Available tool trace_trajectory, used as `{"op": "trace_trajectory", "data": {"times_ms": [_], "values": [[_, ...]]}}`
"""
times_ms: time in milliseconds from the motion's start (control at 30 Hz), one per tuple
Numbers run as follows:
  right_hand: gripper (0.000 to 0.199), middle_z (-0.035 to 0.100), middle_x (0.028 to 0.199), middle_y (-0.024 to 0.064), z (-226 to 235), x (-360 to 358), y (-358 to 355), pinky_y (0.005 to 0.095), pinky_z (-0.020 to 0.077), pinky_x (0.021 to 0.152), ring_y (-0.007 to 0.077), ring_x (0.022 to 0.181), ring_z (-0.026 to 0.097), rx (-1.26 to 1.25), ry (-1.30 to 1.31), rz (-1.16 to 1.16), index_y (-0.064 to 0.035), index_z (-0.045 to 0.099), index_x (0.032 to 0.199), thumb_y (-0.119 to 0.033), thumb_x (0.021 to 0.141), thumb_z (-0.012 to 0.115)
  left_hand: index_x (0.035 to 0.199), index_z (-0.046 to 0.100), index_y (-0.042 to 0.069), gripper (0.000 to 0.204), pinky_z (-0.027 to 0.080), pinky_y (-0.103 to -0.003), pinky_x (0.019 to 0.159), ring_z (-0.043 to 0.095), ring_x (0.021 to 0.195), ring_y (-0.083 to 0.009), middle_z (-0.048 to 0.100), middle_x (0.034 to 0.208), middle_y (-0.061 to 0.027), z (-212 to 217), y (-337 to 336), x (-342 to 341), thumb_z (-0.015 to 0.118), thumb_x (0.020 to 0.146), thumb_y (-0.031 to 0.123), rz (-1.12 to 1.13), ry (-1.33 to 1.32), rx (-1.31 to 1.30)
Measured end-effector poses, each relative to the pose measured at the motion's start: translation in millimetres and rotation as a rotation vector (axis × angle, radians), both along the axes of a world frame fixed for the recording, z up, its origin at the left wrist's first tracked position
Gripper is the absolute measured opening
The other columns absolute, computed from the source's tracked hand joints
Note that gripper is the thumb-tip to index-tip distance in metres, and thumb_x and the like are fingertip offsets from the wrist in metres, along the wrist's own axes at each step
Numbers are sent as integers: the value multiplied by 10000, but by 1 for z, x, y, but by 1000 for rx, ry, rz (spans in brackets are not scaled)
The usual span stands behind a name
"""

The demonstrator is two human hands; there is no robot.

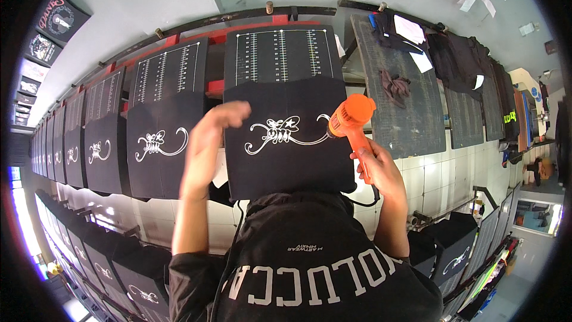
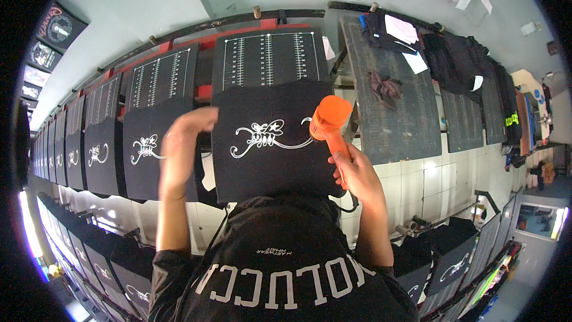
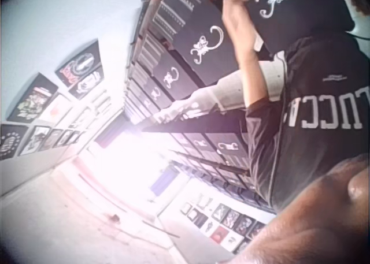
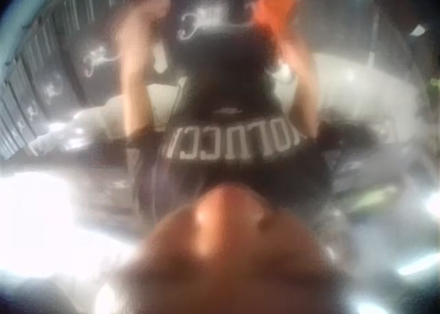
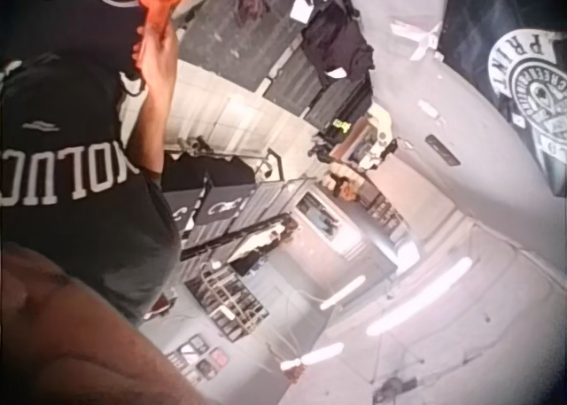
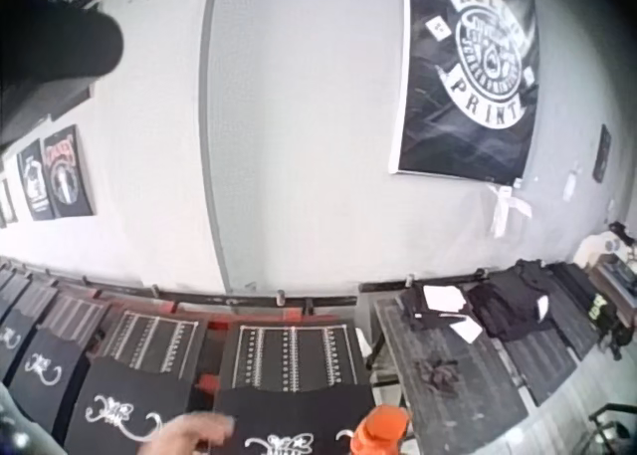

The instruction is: The person uses an orange heat gun to dry ink on black t-shirts mounted on printing boards, moving along the rows and occasionally touching the fabric by hand.

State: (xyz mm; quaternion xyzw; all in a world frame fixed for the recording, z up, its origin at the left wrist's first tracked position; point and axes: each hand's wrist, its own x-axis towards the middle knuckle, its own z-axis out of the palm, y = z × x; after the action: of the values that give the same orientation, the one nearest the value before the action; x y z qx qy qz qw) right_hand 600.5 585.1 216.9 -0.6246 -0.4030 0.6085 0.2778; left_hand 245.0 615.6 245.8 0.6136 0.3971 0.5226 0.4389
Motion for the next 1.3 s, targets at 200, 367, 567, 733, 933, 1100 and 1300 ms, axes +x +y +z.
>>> {"op": "trace_trajectory", "data": {"times_ms": [200,367,567,733,933,1100,1300], "values": [[413,629,951,72,-6,0,15,237,480,549,88,640,554,-2,63,-29,-17,496,1328,-250,991,545,1295,511,-48,431,328,-467,1106,432,1305,-409,475,1380,-268,-211,1,3,542,972,235,552,698,-104],[423,622,964,70,-11,-4,28,245,501,561,84,651,564,19,63,-9,-19,475,1355,-239,998,530,1419,383,-49,619,188,-483,1184,260,1437,-387,332,1518,-233,-226,-7,25,514,970,356,427,1072,-77],[386,623,970,67,-7,-19,41,239,500,559,82,658,568,18,39,-15,-26,491,1328,-229,1002,524,1465,305,-59,688,157,-475,1201,198,1469,-363,262,1559,-223,-220,-21,30,485,978,393,282,1176,-85],[396,621,963,53,-3,-32,41,228,486,540,76,655,560,8,39,31,-31,490,1331,-244,1000,534,1467,272,-87,691,149,-491,1196,192,1463,-400,238,1556,-261,-212,-42,33,463,984,369,168,1162,-106],[426,618,956,50,-2,-43,38,214,449,488,70,641,550,-6,30,26,-34,482,1365,-246,1000,535,1465,269,-91,692,154,-485,1198,184,1465,-400,231,1556,-264,-209,-35,21,470,982,361,94,1189,-66],[398,605,938,45,6,-54,38,227,478,518,78,649,555,-11,34,2,-27,490,1331,-236,996,532,1463,284,-83,676,164,-482,1198,197,1463,-391,247,1552,-253,-212,5,18,481,980,346,140,1181,-37],[393,603,936,48,-2,-60,42,240,503,549,83,643,559,-2,17,-67,-21,497,1318,-234,990,540,1464,307,-57,687,180,-459,1201,213,1464,-358,263,1558,-211,-206,1,26,508,968,374,-37,1220,38]]}}
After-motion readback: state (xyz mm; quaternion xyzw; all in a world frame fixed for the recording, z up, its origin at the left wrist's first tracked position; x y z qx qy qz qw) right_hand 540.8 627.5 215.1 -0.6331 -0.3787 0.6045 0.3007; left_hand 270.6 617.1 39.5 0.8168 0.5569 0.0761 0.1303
